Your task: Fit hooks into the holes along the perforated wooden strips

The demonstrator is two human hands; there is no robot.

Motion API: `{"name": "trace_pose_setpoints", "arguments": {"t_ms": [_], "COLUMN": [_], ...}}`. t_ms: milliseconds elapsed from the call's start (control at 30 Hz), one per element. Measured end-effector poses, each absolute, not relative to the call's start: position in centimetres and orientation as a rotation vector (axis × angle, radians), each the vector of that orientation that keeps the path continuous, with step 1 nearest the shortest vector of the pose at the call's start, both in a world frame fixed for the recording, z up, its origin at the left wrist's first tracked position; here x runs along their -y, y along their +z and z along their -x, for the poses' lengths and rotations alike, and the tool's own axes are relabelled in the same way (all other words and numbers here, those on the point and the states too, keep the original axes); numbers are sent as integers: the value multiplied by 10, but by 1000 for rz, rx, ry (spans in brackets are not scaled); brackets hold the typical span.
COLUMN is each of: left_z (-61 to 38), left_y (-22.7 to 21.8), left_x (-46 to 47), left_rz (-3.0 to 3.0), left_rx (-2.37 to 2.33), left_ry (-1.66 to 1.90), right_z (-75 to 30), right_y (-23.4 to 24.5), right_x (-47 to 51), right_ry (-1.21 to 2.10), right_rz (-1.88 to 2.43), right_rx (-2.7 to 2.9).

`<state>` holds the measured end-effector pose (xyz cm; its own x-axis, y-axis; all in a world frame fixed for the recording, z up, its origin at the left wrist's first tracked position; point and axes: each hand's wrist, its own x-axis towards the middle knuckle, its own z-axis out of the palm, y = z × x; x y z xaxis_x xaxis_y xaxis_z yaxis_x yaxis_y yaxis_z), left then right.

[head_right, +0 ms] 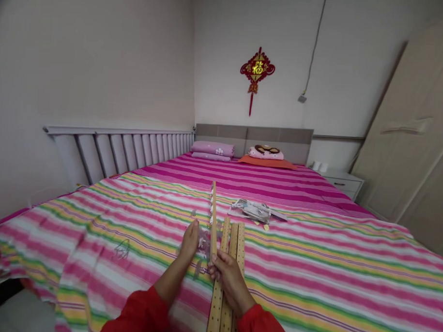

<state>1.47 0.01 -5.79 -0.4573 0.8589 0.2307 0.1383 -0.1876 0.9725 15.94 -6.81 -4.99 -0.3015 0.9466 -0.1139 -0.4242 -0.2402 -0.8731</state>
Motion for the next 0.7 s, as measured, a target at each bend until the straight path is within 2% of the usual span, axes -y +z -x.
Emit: {"name": "trace_pose_setpoints", "arguments": {"t_ms": [233, 467, 700], "left_z": [-26, -23, -5], "left_y": [-50, -56, -37], "left_x": [-32, -36, -55], "left_rz": [-1132, -1074, -957], "left_rx": [-1426, -1397, -1367], "left_ry": [1646, 1663, 1746], "right_z": [-168, -184, -198], "right_y": [-60, -46, -56], "right_x": [78, 93, 110], "right_ry": [1697, 1759, 1722], "right_rz": [867, 888, 963], "right_rx": [1104, 1041, 1181]}}
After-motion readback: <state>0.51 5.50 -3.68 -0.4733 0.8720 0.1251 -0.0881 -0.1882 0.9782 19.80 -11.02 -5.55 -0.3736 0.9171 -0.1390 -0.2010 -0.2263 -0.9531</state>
